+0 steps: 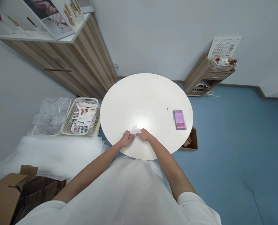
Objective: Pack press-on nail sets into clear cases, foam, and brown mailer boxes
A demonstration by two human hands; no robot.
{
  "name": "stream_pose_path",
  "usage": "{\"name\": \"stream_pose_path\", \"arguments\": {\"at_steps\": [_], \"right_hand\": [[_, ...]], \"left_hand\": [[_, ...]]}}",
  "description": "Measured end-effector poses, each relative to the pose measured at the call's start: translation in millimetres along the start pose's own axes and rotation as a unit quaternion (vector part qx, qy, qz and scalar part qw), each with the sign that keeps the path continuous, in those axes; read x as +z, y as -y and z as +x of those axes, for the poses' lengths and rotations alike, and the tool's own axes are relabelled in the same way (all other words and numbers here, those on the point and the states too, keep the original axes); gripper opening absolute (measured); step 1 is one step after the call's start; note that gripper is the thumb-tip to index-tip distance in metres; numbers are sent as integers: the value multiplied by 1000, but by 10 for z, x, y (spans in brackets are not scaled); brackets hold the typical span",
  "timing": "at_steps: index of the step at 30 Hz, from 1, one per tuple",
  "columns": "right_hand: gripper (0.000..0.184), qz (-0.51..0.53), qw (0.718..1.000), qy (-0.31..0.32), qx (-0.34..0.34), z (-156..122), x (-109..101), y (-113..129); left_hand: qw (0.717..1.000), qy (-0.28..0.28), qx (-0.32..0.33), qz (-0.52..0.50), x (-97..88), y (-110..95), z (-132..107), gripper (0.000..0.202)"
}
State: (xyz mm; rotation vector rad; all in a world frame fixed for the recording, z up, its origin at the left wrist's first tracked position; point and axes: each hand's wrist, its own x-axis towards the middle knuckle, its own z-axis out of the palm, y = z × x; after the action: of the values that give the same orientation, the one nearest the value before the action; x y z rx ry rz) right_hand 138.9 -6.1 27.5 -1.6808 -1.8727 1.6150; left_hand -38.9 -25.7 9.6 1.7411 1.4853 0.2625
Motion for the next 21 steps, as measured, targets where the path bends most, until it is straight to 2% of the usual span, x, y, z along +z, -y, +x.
{"name": "stream_pose_path", "arguments": {"at_steps": [2,6,10,13,18,21], "right_hand": [[23,24,999,-38,23,68,26,-10],[33,7,981,-176,79,174,151,-52],[49,4,967,-244,66,159,262,-112],[55,31,965,-256,48,34,284,-191],[55,73,971,-228,23,-226,264,-319],[53,96,972,-214,0,-294,290,-312]], "left_hand": [[999,-6,-37,-27,12,-15,44,25],[990,-56,-119,-59,54,-42,64,39],[982,-76,-166,-35,97,-74,47,42],[981,-95,-163,-44,116,-85,23,41],[969,-124,-183,-115,154,-94,-71,43],[959,-133,-198,-150,197,-123,-123,44]]}}
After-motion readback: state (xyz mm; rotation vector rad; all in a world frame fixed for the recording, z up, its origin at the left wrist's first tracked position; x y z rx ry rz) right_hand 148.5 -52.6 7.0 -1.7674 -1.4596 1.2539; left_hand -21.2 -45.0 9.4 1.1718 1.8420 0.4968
